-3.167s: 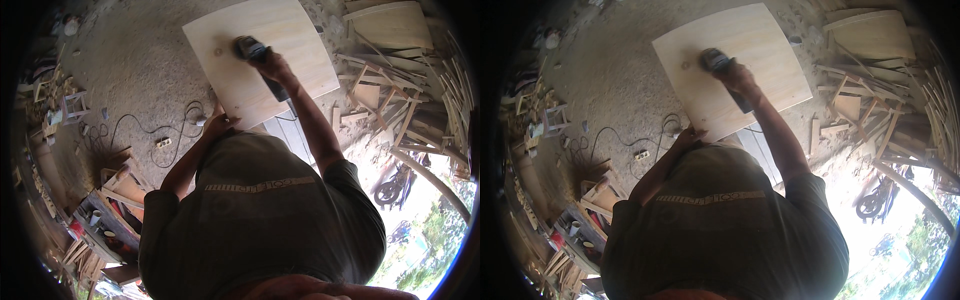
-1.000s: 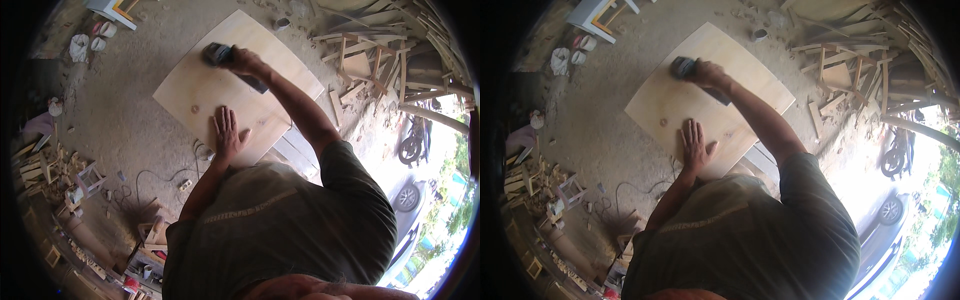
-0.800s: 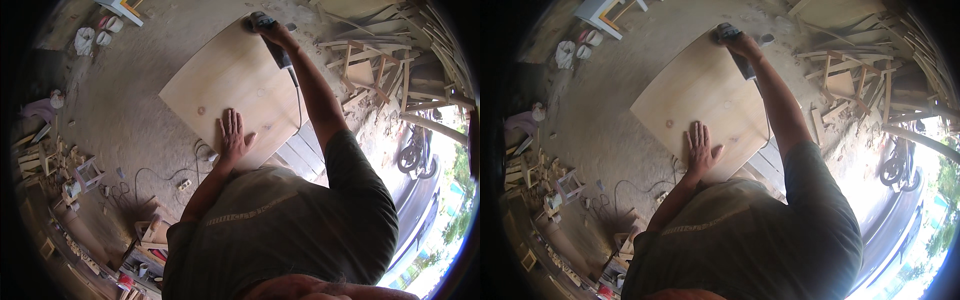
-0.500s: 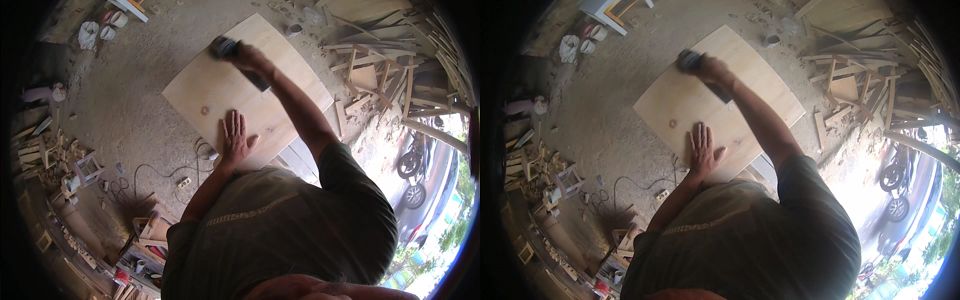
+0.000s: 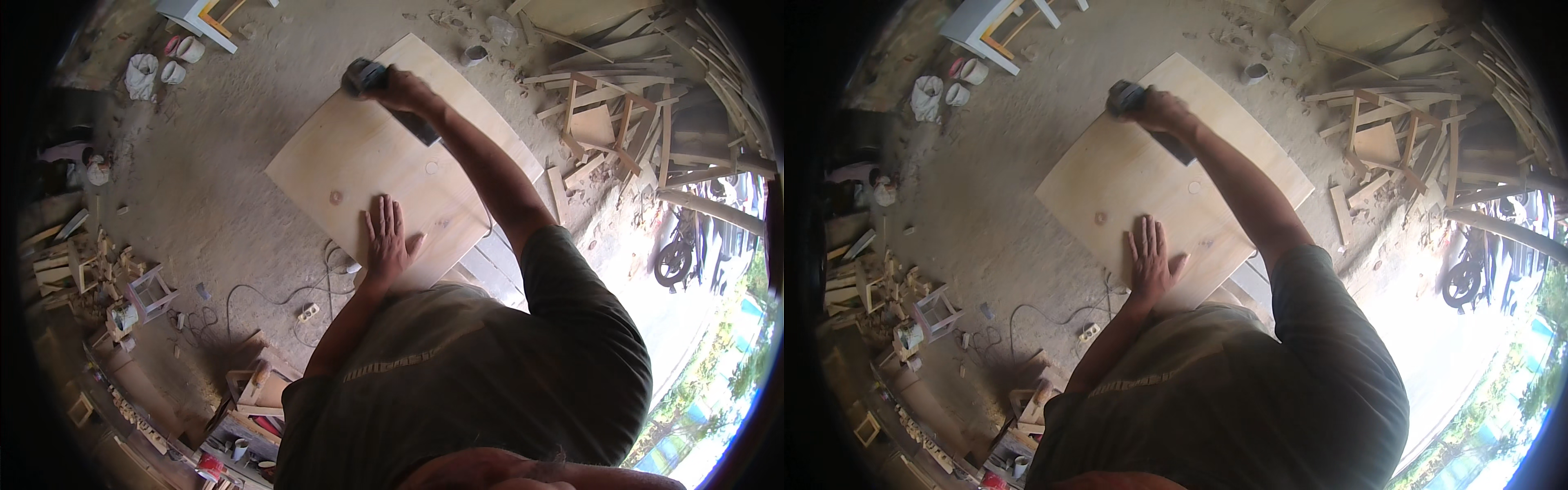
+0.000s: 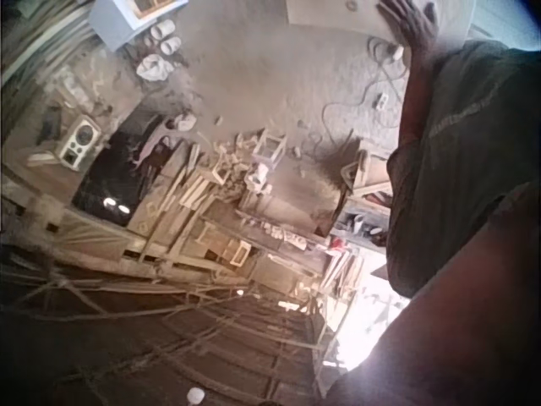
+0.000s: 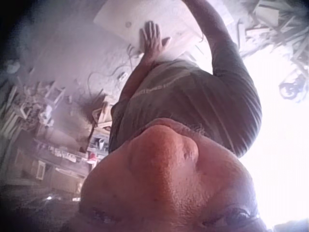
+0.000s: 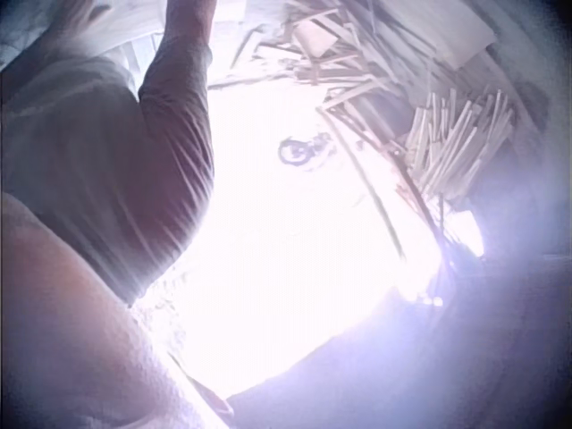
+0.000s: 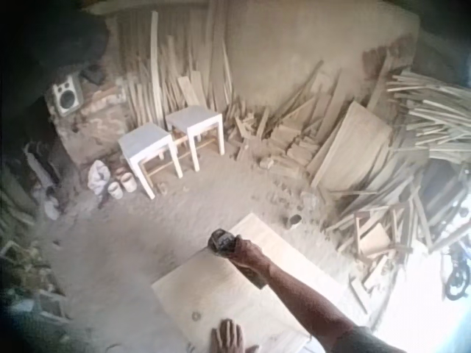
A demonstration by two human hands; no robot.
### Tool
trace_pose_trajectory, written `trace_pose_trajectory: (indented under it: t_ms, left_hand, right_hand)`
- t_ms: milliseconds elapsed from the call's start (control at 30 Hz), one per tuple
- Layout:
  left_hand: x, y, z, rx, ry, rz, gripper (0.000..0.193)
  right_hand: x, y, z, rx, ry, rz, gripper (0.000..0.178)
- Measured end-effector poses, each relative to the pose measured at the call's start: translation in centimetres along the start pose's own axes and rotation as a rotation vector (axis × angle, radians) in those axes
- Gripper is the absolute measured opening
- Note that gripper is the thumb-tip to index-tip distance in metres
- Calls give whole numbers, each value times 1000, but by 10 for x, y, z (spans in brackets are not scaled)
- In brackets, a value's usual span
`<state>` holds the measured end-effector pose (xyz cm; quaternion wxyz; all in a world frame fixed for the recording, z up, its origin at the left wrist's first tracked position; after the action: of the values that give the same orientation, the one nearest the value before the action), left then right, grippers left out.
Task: The person uses a power sander to smooth the surfaces of a wooden chair, moving the tool across the seat and the legs and turning the chair over to reach different parts.
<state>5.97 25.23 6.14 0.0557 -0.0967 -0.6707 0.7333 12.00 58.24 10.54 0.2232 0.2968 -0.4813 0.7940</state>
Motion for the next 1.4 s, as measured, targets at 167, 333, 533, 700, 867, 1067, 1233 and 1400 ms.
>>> trace_pose_trajectory:
  t_ms: [167, 333, 533, 700, 867, 1067, 1233, 1400]
  left_hand:
    - [-1, -1, -1, -6, 2, 9, 93]
    - [2, -1, 1, -15, -3, 28, 93]
    - [3, 1, 2, -9, -14, 21, 93]
    - [1, 6, 3, -18, -9, 0, 93]
    - [-2, 6, 4, -45, -6, -29, 92]
    - [-5, 7, 7, -74, 1, -108, 91]
    - [-12, 9, 7, -57, -9, -173, 93]
    - [-15, 15, 12, -103, -5, -203, 93]
  right_hand:
    - [-68, -85, -70, -244, -32, -103, 77]
    - [-80, -121, -106, -101, 111, -586, 75]
    - [-81, -128, -81, 45, 131, -652, 73]
    - [-106, -129, -23, 71, 222, -645, 73]
    - [-152, -140, 60, 31, 236, -620, 69]
    - [-214, -158, 182, -90, 376, -625, 66]
    - [-268, -185, 281, -184, 495, -652, 64]
    - [-302, -186, 361, -332, 523, -801, 61]
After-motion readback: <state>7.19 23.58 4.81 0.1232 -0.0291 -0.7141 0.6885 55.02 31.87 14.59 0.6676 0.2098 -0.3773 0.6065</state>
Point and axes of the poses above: each hand's wrist, its own z-axis away from the middle knuckle, its own y-axis out of the palm, x = y × z, the point moved 4 cm from there along -z, towards the middle knuckle, and after that the axes turned 15 degrees about -z, right-handed, at the moved point
